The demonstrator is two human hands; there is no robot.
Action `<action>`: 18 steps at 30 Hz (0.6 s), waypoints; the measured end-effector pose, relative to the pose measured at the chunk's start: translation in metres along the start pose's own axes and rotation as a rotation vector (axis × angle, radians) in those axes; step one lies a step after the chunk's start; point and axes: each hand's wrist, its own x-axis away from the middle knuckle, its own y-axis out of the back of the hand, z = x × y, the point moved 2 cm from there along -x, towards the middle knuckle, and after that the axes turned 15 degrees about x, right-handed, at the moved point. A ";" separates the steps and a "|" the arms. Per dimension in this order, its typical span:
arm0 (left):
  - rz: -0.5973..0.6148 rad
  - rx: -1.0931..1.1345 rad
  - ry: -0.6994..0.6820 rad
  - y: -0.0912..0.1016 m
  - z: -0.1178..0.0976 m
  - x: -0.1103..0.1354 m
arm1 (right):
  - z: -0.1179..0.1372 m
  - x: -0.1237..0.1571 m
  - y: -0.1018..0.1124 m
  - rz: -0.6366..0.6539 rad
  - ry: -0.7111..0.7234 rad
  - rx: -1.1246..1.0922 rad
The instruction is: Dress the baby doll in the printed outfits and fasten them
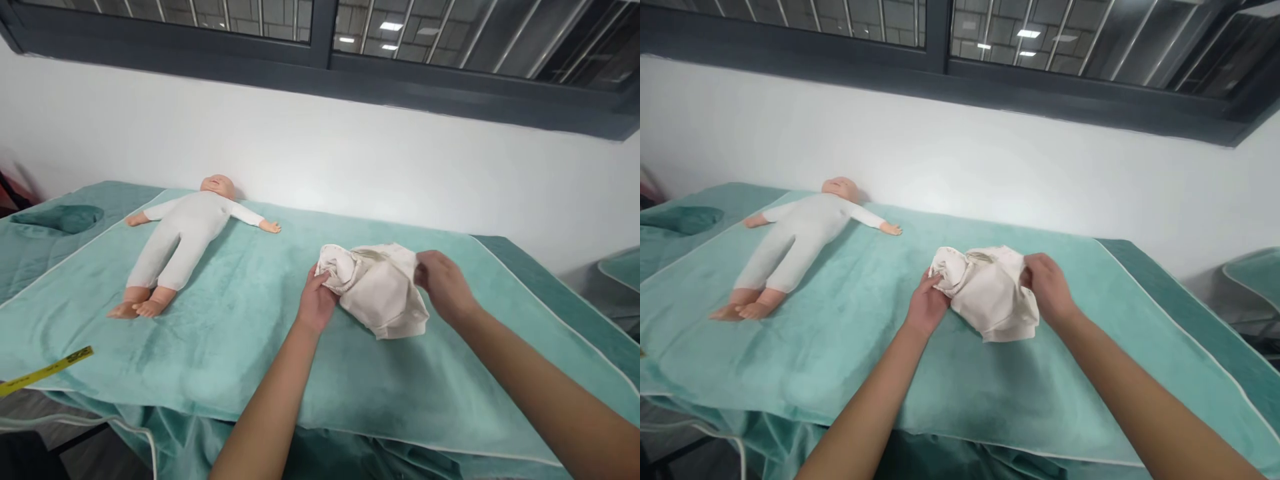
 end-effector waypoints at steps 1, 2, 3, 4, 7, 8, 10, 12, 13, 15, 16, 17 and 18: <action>-0.004 0.009 -0.007 0.000 0.000 0.000 | 0.005 -0.004 0.008 -0.043 -0.019 -0.099; -0.010 0.013 -0.016 0.001 0.000 -0.001 | 0.010 -0.008 0.016 -0.081 -0.025 -0.156; -0.016 0.013 -0.030 0.001 0.000 -0.001 | 0.015 -0.012 0.025 -0.114 -0.024 -0.179; -0.021 0.008 -0.046 0.001 0.001 -0.002 | 0.021 -0.017 0.033 -0.142 -0.020 -0.190; -0.002 -0.039 -0.063 0.000 0.002 -0.002 | 0.043 -0.027 0.056 -0.222 0.013 -0.346; 0.014 -0.062 -0.054 0.000 0.003 -0.002 | 0.052 -0.029 0.060 -0.233 0.049 -0.423; 0.056 -0.103 -0.016 -0.002 0.004 0.000 | 0.073 -0.025 0.058 -0.185 0.156 -0.538; 0.112 -0.150 0.072 -0.004 0.006 0.003 | 0.097 -0.014 0.044 -0.025 0.272 -0.538; 0.148 -0.179 0.141 -0.006 0.008 0.005 | 0.109 -0.006 0.034 0.079 0.326 -0.516; 0.222 -0.236 0.291 -0.010 0.011 0.010 | 0.133 0.012 0.011 0.250 0.399 -0.498; 0.240 -0.255 0.334 -0.013 0.011 0.013 | 0.142 0.021 0.000 0.303 0.426 -0.502; 0.222 -0.276 0.328 -0.015 0.010 0.016 | 0.150 0.028 -0.011 0.361 0.448 -0.498; 0.171 -0.304 0.278 -0.017 0.007 0.018 | 0.154 0.034 -0.022 0.412 0.467 -0.486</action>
